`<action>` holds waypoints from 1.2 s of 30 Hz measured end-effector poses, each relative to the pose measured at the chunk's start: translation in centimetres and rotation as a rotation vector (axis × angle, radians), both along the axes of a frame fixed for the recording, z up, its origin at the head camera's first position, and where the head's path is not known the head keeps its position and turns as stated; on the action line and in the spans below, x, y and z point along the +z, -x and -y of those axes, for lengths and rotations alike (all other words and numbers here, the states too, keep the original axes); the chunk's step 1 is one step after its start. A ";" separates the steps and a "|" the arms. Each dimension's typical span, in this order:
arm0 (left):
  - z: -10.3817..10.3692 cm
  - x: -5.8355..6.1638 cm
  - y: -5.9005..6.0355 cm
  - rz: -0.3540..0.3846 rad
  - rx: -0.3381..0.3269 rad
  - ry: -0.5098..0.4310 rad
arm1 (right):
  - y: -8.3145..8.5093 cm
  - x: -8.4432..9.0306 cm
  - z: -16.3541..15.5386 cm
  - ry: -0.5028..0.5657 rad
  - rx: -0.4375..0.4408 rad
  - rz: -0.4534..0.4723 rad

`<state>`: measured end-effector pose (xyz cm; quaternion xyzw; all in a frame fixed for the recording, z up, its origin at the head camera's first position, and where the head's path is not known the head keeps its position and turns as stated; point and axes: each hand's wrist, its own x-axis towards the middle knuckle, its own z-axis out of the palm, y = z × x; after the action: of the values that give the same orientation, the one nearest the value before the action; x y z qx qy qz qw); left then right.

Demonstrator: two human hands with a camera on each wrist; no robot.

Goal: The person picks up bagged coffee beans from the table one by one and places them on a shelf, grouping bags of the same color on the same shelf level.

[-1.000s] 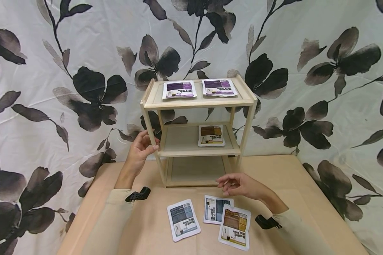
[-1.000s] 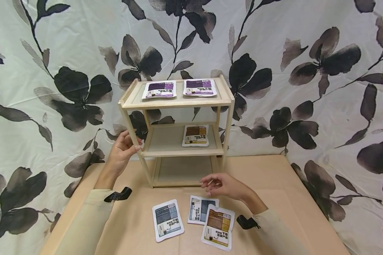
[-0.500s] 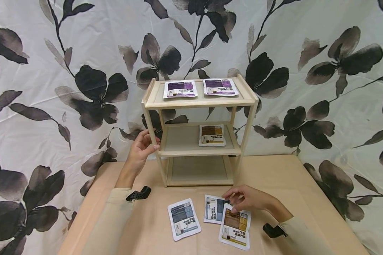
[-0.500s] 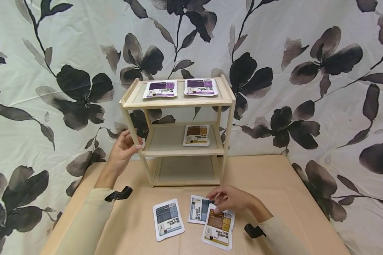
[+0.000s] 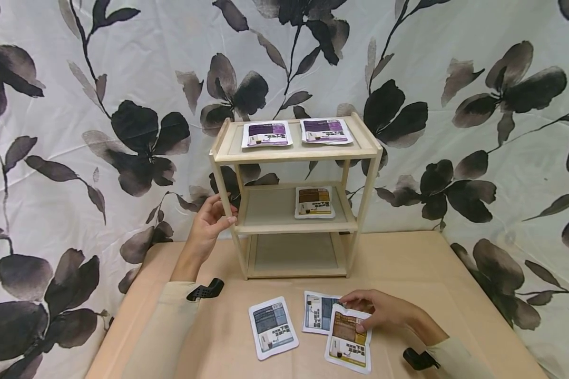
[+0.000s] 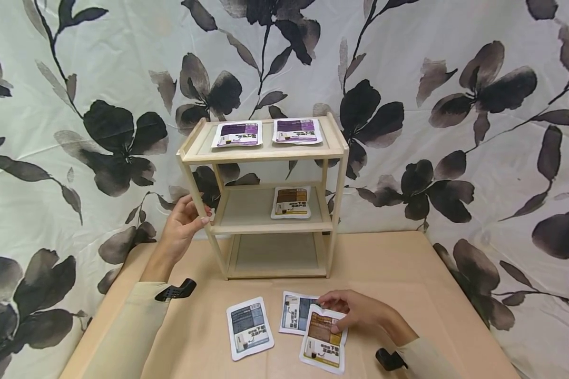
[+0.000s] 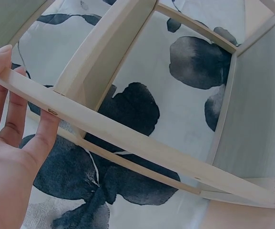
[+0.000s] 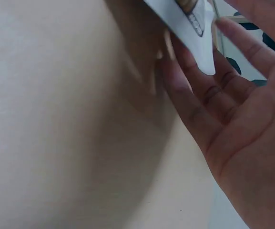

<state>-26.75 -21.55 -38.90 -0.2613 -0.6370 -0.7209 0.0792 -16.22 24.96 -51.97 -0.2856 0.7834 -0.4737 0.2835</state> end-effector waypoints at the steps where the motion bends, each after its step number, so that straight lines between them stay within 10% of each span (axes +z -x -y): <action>1: 0.0 0.0 0.0 0.000 -0.001 -0.001 | -0.1 -0.1 -0.1 0.009 0.013 0.008; 24: 0.0 -0.1 -0.1 -0.001 0.002 0.010 | -0.8 -1.0 0.9 0.129 0.094 -0.024; 36: -0.1 -0.1 0.0 -0.011 0.002 0.006 | -1.0 -1.0 2.2 0.113 -0.051 -0.073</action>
<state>-26.71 -21.47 -38.97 -0.2649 -0.6388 -0.7176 0.0827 -15.26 22.73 -52.97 -0.2981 0.7722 -0.5136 0.2262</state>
